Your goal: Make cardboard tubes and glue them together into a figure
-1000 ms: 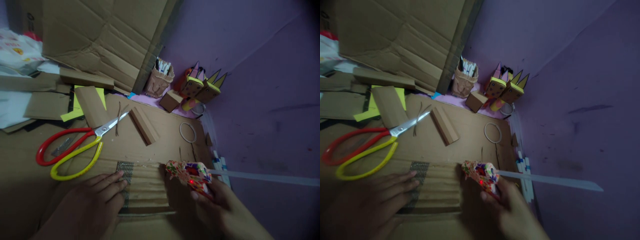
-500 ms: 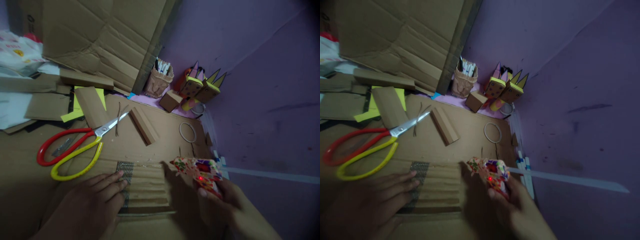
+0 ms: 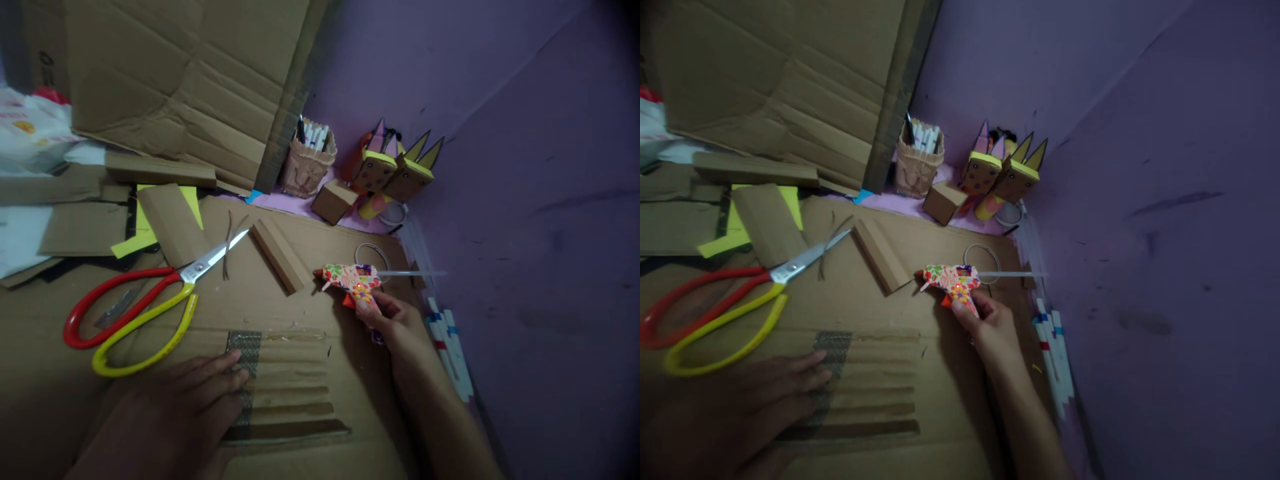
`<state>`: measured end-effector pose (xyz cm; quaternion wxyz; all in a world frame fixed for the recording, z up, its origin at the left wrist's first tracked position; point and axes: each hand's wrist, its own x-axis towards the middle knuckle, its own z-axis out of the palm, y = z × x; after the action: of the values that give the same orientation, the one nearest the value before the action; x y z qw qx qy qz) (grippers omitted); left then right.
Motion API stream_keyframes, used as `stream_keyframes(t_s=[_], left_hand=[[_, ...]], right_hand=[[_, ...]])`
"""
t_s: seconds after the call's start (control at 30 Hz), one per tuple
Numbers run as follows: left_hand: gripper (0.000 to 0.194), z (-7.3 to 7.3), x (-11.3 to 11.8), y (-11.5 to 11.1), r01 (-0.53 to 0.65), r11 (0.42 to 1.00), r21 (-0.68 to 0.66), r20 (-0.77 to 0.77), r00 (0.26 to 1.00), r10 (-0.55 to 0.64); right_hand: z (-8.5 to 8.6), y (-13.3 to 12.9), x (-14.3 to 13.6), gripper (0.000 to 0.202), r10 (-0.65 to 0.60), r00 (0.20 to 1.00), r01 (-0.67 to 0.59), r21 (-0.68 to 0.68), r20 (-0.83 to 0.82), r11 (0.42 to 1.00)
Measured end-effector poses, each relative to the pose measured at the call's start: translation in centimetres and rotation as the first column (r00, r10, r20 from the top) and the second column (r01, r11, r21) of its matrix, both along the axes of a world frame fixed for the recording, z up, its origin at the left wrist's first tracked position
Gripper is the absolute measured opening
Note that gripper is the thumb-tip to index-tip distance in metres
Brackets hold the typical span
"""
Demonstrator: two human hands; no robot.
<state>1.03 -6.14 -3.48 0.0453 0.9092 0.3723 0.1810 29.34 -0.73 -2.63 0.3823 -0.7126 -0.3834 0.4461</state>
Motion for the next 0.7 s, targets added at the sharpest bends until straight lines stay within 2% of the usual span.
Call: stream_keyframes(t_s=[0.17,0.3,0.47,0.6,0.7], left_hand=[[0.029,-0.1,-0.1,-0.2,-0.008,1.000,-0.004,0.034,0.999,0.008],[0.032,-0.8,0.1,-0.5,-0.080,0.997,0.004,0.132,0.988,0.078],[0.027,-1.0,0.3,-0.8,-0.091,0.994,-0.057,0.147,0.984,0.099],[0.029,-0.5,0.3,-0.6,-0.087,0.993,-0.083,0.110,0.989,0.096],[0.030,0.2,0.3,-0.5,-0.063,0.995,-0.071,0.043,0.997,0.066]], right_hand=[[0.9,-2.7,0.9,0.048,0.072,0.994,-0.072,0.002,-0.080,0.997],[2.3,-6.2,1.7,0.045,0.118,0.992,-0.119,-0.003,-0.048,0.993],[1.8,-9.1,2.5,0.038,0.159,0.973,-0.152,-0.056,0.169,0.987],[0.8,-9.6,3.1,0.037,0.225,0.908,-0.223,-0.046,0.354,0.974],[0.7,-9.5,3.1,0.034,0.237,0.876,-0.252,-0.022,0.419,0.968]])
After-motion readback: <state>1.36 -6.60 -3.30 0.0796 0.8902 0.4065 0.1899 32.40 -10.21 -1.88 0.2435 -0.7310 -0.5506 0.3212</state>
